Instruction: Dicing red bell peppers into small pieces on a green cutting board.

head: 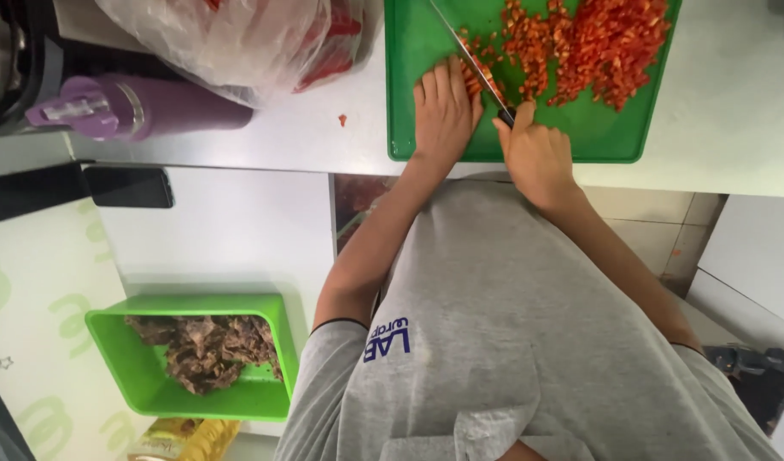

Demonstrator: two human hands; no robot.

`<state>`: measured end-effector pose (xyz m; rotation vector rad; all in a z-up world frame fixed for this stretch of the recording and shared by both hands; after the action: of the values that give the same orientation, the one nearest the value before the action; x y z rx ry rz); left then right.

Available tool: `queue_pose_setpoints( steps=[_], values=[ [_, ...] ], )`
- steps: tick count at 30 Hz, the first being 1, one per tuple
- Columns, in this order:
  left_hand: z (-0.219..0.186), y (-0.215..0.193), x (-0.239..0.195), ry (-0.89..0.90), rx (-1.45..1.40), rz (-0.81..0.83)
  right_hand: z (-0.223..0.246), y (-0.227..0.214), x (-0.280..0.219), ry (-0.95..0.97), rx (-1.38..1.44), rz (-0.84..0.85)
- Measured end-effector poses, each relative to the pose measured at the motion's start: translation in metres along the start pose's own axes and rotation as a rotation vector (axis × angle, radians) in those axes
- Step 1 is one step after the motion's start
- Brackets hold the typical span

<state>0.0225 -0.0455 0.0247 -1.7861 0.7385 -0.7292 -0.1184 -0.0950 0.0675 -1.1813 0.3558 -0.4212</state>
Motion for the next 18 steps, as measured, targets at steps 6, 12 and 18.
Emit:
queue_pose_setpoints(
  steps=[6,12,18],
  values=[
    [0.003,0.008,-0.003,0.008,-0.003,-0.046,0.000,0.018,-0.006,-0.003,-0.076,-0.001],
    [0.003,0.017,-0.003,0.018,0.039,-0.023,-0.003,0.018,0.002,0.014,-0.090,0.088],
    [0.004,0.018,-0.005,0.007,0.039,0.020,-0.007,0.012,0.015,-0.041,-0.111,0.160]
  ],
)
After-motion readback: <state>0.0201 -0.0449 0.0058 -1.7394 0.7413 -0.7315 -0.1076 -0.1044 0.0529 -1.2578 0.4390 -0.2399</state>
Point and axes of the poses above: each hand's wrist, its own x-axis towards the middle knuckle, its own y-axis out of the palm, z = x × y, the point moved 6 cm from there along x, towards the middle knuckle, and after that the axes turned 13 degrees about -y, right-handed, at the moved point
